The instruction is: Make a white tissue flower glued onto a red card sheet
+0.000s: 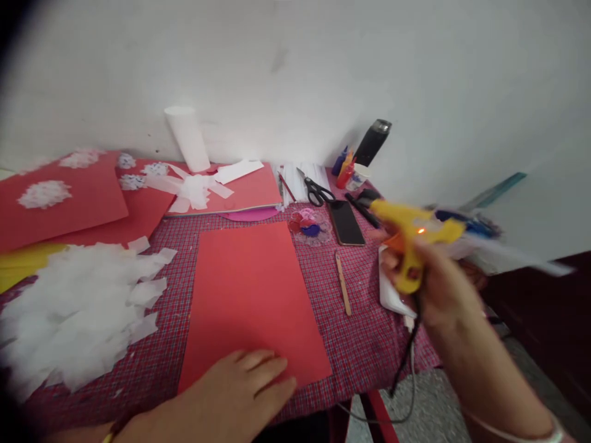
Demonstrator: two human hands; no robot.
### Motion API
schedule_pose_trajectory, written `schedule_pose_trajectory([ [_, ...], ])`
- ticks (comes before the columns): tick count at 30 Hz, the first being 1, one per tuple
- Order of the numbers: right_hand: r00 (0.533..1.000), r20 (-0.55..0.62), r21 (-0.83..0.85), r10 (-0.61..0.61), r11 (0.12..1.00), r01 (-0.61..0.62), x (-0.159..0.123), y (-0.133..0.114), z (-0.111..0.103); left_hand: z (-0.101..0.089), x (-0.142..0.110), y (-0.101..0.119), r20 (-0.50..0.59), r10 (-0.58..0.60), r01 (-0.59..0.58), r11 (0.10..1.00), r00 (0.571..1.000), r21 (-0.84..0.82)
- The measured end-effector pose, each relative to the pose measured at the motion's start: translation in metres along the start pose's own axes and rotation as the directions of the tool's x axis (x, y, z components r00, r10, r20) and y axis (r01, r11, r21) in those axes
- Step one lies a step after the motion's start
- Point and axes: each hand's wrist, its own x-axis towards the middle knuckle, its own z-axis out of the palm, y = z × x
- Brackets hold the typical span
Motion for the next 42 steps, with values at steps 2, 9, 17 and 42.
schedule_pose_trajectory([
  [2, 0.903, 0.414, 0.460, 0.110, 0.831, -0.312, -0.025, -0.021, 0.022, -0.004, -0.003, -0.003, 0.006, 0.046, -0.046, 0.998, 0.999, -0.044],
  [9, 0.724, 0.681, 0.592, -0.109, 0.663, -0.458, -0.029, -0.088, 0.049, 0.022, -0.033, -0.037, -0.052, 0.039, -0.034, 0.994, 0.998, 0.104],
  [17, 0.821, 0.360, 0.475, -0.443, 0.844, 0.247, -0.017, -0.136, 0.080, 0.046, -0.040, -0.056, -0.152, 0.163, -0.140, 0.979, 0.975, 0.149],
  [42, 0.628, 0.777, 0.294, -0.054, 0.912, -0.286, 0.009, -0.099, 0.121, 0.064, -0.038, -0.058, -0.453, 0.173, -0.084, 0.974, 0.875, 0.211],
])
